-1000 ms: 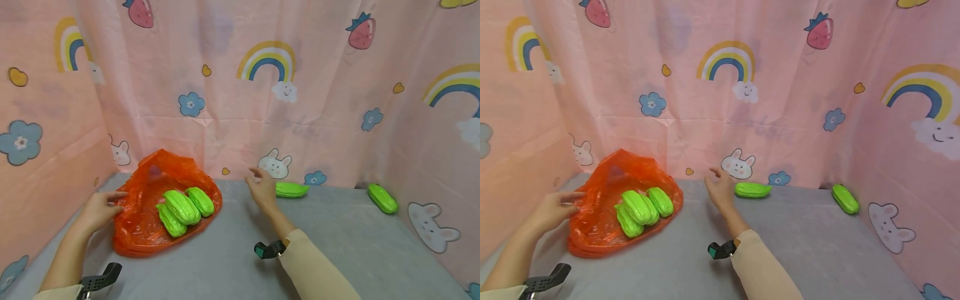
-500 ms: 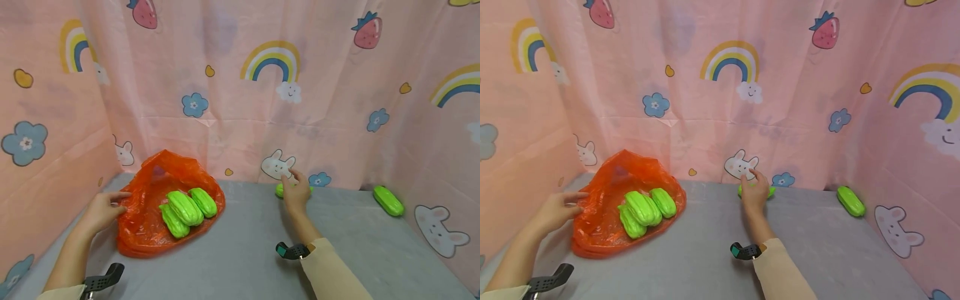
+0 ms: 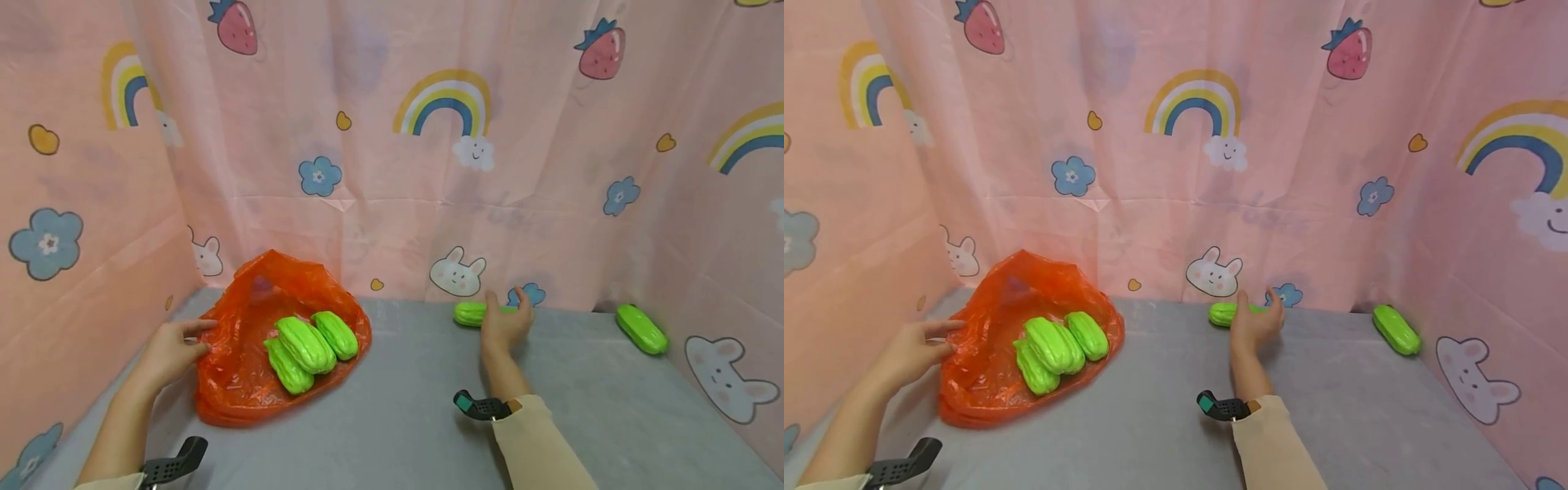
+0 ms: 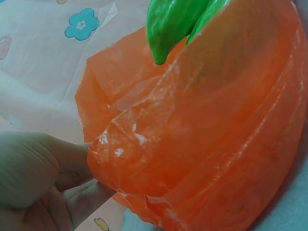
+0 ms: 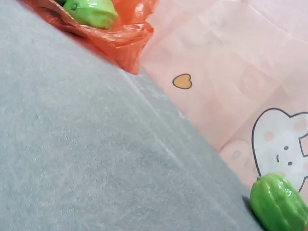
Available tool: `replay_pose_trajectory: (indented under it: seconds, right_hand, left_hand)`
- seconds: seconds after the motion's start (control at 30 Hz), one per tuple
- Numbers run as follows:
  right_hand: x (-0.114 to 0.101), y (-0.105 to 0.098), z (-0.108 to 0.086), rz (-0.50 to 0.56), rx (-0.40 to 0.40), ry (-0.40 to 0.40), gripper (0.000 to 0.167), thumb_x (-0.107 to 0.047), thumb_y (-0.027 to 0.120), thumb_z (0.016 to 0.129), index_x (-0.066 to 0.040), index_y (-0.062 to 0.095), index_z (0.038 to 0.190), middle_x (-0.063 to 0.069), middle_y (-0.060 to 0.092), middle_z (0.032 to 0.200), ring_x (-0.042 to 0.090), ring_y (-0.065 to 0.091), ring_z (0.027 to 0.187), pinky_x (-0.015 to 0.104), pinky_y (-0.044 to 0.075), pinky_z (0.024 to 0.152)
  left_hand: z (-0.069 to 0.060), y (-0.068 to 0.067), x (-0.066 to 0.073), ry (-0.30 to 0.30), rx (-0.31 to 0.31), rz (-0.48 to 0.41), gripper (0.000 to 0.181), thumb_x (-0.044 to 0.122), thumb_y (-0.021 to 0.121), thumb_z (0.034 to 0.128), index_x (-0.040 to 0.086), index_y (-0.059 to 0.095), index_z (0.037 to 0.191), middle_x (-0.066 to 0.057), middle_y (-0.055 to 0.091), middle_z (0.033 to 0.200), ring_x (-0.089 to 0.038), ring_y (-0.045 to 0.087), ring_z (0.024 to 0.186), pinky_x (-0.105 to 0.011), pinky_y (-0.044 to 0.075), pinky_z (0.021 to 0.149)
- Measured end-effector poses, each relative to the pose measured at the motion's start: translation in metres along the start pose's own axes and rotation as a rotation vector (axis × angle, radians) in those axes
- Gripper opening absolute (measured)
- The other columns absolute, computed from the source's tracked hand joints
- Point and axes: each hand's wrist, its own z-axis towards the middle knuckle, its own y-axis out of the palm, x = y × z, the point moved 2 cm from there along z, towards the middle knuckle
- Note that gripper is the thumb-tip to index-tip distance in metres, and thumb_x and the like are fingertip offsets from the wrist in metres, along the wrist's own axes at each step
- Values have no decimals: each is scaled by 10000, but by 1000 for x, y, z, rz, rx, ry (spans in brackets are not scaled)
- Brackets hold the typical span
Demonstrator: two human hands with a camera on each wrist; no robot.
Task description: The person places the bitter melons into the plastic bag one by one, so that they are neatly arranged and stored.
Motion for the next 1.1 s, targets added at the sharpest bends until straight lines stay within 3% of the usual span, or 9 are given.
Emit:
replay_pose_trajectory:
  seconds: [0.13, 0.37, 0.8, 1.1]
  right_hand:
    - [9, 1, 1, 26, 9, 40, 662, -262, 737, 892, -161, 470, 1490, 91, 370, 1595, 243, 311, 1507, 414, 236, 1266]
    - [25, 0, 8, 13, 9, 15, 799, -207, 782, 863, -111, 376, 1544, 135, 278, 1635, 293, 257, 1525, 444, 228, 1269]
    - [28, 2, 8, -48, -61, -14, 890, -184, 809, 852, -117, 302, 1581, 183, 228, 1645, 350, 249, 1528, 477, 251, 1259]
    - [29, 2, 9, 88, -81, 8, 892, -62, 792, 836, -110, 302, 1580, 147, 307, 1625, 344, 373, 1488, 430, 388, 1191]
  left_hand:
    - [0, 0, 1, 3, 2, 1, 441, 4, 584, 946, -107, 544, 1372, -397, 524, 1353, -493, 626, 1127, -437, 622, 816]
    - [1, 0, 4, 15, 9, 1, 433, 2, 583, 941, -111, 554, 1358, -393, 539, 1338, -471, 642, 1103, -428, 623, 811]
    - [1, -1, -6, 32, 16, -14, 429, -9, 592, 935, -126, 556, 1347, -394, 558, 1312, -452, 672, 1069, -417, 626, 790]
    - [1, -2, -2, 27, 15, -3, 427, 9, 595, 943, -109, 563, 1352, -379, 566, 1308, -431, 667, 1058, -420, 626, 799]
